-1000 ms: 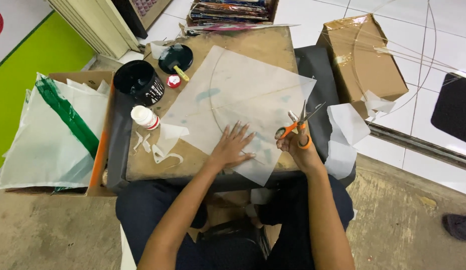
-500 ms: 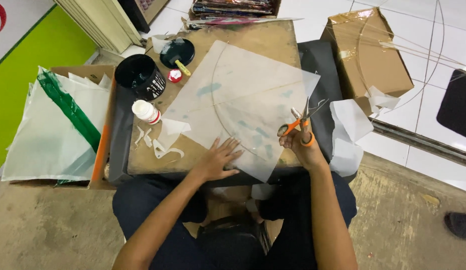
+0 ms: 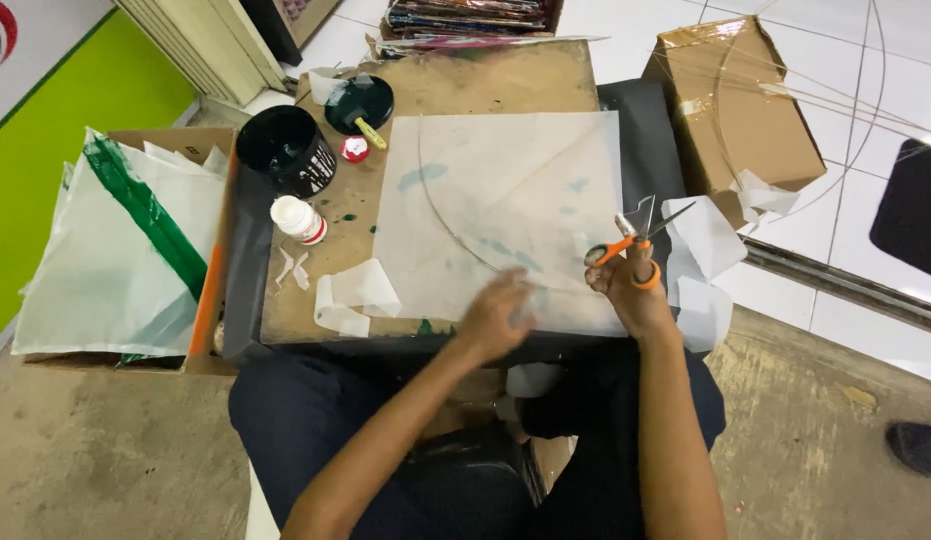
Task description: Cutting excess paper from the edges of a kite frame using scissors.
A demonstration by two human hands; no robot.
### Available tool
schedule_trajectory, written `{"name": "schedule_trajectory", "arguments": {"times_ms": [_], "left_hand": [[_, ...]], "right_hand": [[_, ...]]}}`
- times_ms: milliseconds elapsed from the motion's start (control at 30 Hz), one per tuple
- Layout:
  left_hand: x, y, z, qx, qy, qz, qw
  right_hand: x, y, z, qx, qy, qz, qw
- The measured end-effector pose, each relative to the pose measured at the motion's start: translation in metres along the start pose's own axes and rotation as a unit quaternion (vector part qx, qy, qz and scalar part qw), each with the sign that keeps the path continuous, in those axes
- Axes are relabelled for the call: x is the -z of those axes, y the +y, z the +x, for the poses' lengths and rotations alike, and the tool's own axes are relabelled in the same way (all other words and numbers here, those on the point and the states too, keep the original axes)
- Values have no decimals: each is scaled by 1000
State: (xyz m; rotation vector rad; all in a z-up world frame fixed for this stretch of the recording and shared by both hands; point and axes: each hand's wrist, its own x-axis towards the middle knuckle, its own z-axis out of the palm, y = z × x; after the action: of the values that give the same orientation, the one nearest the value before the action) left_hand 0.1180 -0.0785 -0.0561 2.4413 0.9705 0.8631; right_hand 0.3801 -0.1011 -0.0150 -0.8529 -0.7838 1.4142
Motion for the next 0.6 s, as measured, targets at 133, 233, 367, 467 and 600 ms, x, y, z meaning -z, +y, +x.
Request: {"name": "schedule_trajectory", "arguments": {"times_ms": [133,233,367,467,600], "left_hand": [[37,-52,10,-1,-26,157,987],[61,-75,7,109,-188,177,960],[64,-74,2,219,-194,144,945],[61,-66,3,240,-185,136,943],[57,-45,5,138,-140,165,967]], "right_hand": [[-2,1,-2,10,7,-34,999],[7,9,3,17,4,-41,999],[18,23,7,-1,14,-61,998],[19,22,8,-5,22,-78,997],[18,21,6,-8,28,-87,996]]}}
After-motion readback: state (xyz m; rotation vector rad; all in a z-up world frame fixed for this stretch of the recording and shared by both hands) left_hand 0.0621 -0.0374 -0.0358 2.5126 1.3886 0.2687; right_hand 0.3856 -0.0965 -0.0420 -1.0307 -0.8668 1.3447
